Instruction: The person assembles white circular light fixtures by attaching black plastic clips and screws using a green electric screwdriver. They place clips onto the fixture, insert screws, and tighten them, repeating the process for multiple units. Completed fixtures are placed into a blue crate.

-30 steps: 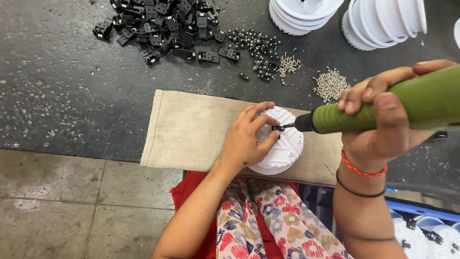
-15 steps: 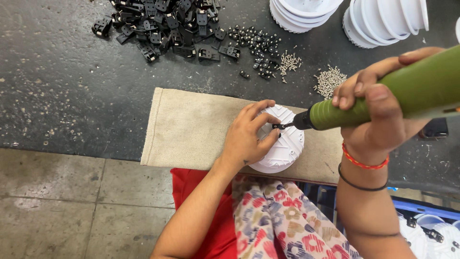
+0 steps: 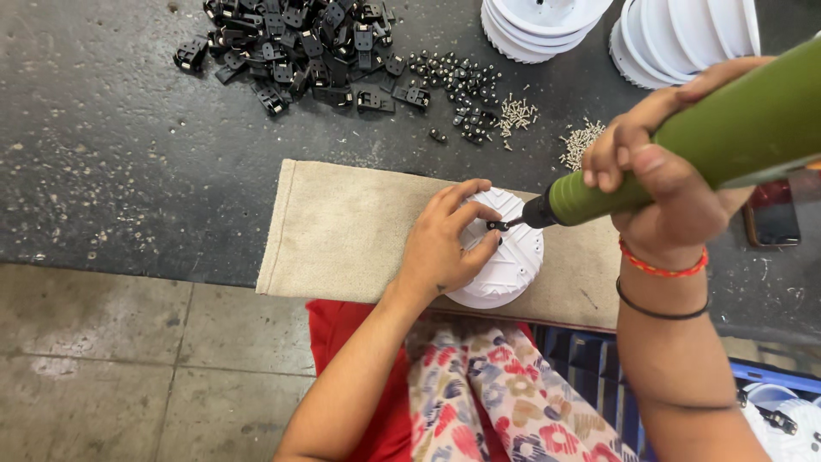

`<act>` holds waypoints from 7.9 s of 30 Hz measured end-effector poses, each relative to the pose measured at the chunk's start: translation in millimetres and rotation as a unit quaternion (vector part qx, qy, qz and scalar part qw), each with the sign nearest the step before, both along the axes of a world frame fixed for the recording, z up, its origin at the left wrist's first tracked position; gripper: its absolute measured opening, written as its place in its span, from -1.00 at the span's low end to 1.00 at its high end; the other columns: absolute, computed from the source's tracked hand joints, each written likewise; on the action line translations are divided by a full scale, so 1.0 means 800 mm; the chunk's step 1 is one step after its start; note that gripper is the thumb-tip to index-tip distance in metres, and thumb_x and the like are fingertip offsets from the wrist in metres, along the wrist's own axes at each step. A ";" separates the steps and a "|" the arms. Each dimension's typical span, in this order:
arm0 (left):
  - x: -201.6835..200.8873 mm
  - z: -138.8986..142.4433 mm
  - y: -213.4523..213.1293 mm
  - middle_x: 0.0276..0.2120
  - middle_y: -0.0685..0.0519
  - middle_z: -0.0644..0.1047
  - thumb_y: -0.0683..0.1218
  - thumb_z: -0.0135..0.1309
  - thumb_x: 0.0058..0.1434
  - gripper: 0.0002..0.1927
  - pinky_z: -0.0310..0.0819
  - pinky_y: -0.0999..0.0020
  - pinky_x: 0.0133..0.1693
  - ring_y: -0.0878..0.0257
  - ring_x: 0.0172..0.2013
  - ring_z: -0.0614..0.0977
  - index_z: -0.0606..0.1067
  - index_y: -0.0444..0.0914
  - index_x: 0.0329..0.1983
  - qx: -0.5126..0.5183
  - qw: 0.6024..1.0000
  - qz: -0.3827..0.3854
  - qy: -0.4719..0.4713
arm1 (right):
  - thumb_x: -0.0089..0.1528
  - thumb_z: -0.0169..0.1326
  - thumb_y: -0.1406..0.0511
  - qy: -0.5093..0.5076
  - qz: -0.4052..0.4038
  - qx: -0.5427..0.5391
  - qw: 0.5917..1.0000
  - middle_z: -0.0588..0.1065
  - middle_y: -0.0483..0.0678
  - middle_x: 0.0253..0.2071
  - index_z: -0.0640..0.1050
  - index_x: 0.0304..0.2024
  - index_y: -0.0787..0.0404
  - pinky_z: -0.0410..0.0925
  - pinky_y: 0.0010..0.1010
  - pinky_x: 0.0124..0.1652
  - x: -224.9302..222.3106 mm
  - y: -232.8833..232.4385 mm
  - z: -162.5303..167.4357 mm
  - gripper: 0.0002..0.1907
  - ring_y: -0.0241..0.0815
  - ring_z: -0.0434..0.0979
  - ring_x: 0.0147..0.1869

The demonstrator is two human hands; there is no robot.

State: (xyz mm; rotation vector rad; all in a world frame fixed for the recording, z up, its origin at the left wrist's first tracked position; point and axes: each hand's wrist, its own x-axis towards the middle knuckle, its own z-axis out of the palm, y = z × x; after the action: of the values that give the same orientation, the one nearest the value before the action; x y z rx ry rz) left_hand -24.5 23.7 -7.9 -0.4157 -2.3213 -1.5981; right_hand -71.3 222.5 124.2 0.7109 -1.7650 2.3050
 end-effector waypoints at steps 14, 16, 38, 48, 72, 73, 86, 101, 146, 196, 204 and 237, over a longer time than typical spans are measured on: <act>-0.001 -0.007 0.000 0.23 0.00 0.51 -0.05 0.27 0.09 -0.58 0.40 0.13 0.28 0.00 0.25 0.52 0.52 -0.22 0.03 0.003 1.000 0.006 0.014 | 0.38 0.00 0.51 0.044 -0.071 -0.023 0.996 0.30 0.06 -0.46 0.20 0.16 0.24 0.33 -0.24 -0.43 0.028 -0.004 -0.013 -0.63 -0.05 0.30 -0.48; -0.001 -0.008 -0.001 0.23 -0.02 0.50 -0.02 0.31 0.05 -0.46 0.38 0.11 0.28 -0.02 0.26 0.50 0.48 -0.24 0.10 0.000 1.000 0.006 0.022 | 0.38 0.02 0.50 0.042 -0.065 -0.027 0.997 0.30 0.06 -0.45 0.20 0.16 0.25 0.31 -0.24 -0.42 0.027 -0.005 -0.017 -0.63 -0.05 0.30 -0.48; 0.000 -0.007 0.002 0.25 0.05 0.48 0.03 0.35 0.00 -0.42 0.37 0.11 0.30 0.01 0.29 0.47 0.50 -0.22 0.09 -0.015 1.000 0.007 0.003 | 0.30 0.08 0.47 0.029 0.000 -0.013 1.000 0.36 0.08 -0.46 0.18 0.11 0.19 0.37 -0.25 -0.39 0.022 -0.010 -0.016 -0.57 -0.07 0.36 -0.49; 0.000 -0.007 0.001 0.24 0.02 0.48 0.02 0.35 0.03 -0.63 0.39 0.11 0.26 0.00 0.27 0.48 0.59 -0.14 -0.10 -0.017 1.000 0.004 0.010 | 0.31 0.09 0.49 0.009 0.046 -0.038 0.998 0.35 0.09 -0.43 0.21 0.14 0.21 0.33 -0.21 -0.38 0.007 0.008 -0.013 -0.57 -0.03 0.38 -0.45; -0.062 -0.023 -0.034 -0.31 0.01 0.65 -0.07 0.27 0.24 -0.78 0.58 0.29 -0.28 0.16 -0.30 0.70 0.61 -0.21 -0.08 0.035 0.986 0.161 0.011 | 0.45 0.12 0.39 0.042 -0.099 -0.011 0.994 0.39 0.10 -0.41 0.16 0.25 0.22 0.36 -0.32 -0.40 0.036 -0.003 -0.034 -0.54 -0.11 0.38 -0.50; -0.058 -0.025 -0.035 -0.31 0.00 0.65 -0.07 0.28 0.24 -0.78 0.58 0.30 -0.29 0.17 -0.32 0.70 0.60 -0.22 -0.09 0.035 0.987 0.157 0.009 | 0.45 0.11 0.39 0.044 -0.098 -0.010 0.994 0.39 0.10 -0.41 0.17 0.25 0.22 0.36 -0.32 -0.40 0.037 -0.005 -0.034 -0.55 -0.12 0.38 -0.50; -0.044 -0.017 -0.035 -0.33 0.04 0.64 -0.10 0.29 0.21 -0.78 0.55 0.33 -0.29 0.20 -0.31 0.66 0.61 -0.21 -0.09 0.035 0.989 0.141 0.008 | 0.25 -0.06 0.52 0.085 -0.015 0.066 0.994 0.34 0.04 -0.53 0.16 0.12 0.15 0.41 -0.31 -0.43 0.037 -0.008 -0.025 -0.56 -0.14 0.37 -0.56; -0.050 -0.027 -0.036 -0.37 0.03 0.62 -0.10 0.28 0.21 -0.80 0.53 0.28 -0.30 0.17 -0.33 0.65 0.60 -0.21 -0.11 0.012 0.988 0.151 0.020 | 0.39 -0.01 0.46 0.037 -0.060 -0.011 0.997 0.33 0.13 -0.48 0.17 0.18 0.22 0.33 -0.23 -0.42 0.025 0.007 -0.025 -0.62 -0.02 0.30 -0.50; -0.049 -0.025 -0.039 -0.36 0.06 0.62 -0.11 0.28 0.18 -0.79 0.52 0.31 -0.31 0.22 -0.34 0.64 0.61 -0.20 -0.11 0.005 0.987 0.156 0.020 | 0.35 -0.03 -0.23 0.025 -0.127 0.111 0.985 0.35 0.14 -0.39 0.27 0.12 0.23 0.39 -0.21 -0.34 0.053 0.057 0.008 -0.29 -0.01 0.38 -0.42; -0.137 -0.045 -0.014 -0.35 0.04 0.71 -0.19 0.24 0.22 -0.81 0.56 0.51 -0.28 0.45 -0.34 0.66 0.66 -0.31 -0.11 0.197 0.967 -0.010 -0.163 | 0.32 0.14 0.43 -0.117 -0.043 0.222 0.967 0.62 -0.10 -0.20 0.61 0.01 0.35 0.50 -0.55 -0.12 -0.089 -0.028 -0.200 -0.79 -0.36 0.63 -0.13; -0.129 -0.038 -0.017 -0.32 0.03 0.71 -0.19 0.26 0.21 -0.81 0.58 0.50 -0.27 0.41 -0.32 0.69 0.67 -0.28 -0.10 0.158 0.980 -0.006 -0.122 | 0.32 0.15 0.46 -0.094 -0.052 0.220 0.970 0.63 -0.08 -0.18 0.61 -0.01 0.35 0.50 -0.55 -0.11 -0.083 -0.025 -0.201 -0.81 -0.35 0.64 -0.13; -0.127 -0.033 -0.018 -0.36 -0.01 0.68 -0.15 0.29 0.15 -0.83 0.56 0.41 -0.34 0.26 -0.42 0.70 0.66 -0.27 -0.19 0.062 0.995 0.008 -0.081 | 0.30 0.17 0.47 -0.130 -0.042 0.211 0.968 0.60 -0.13 -0.29 0.65 -0.10 0.31 0.45 -0.59 -0.26 -0.085 -0.021 -0.208 -0.86 -0.42 0.57 -0.27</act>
State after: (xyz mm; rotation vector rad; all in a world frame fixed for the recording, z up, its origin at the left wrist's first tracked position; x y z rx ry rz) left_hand -125.9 9.4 -34.0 -0.2457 -2.3172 -1.8178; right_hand -139.5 205.7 -42.4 0.3859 -2.3932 2.0608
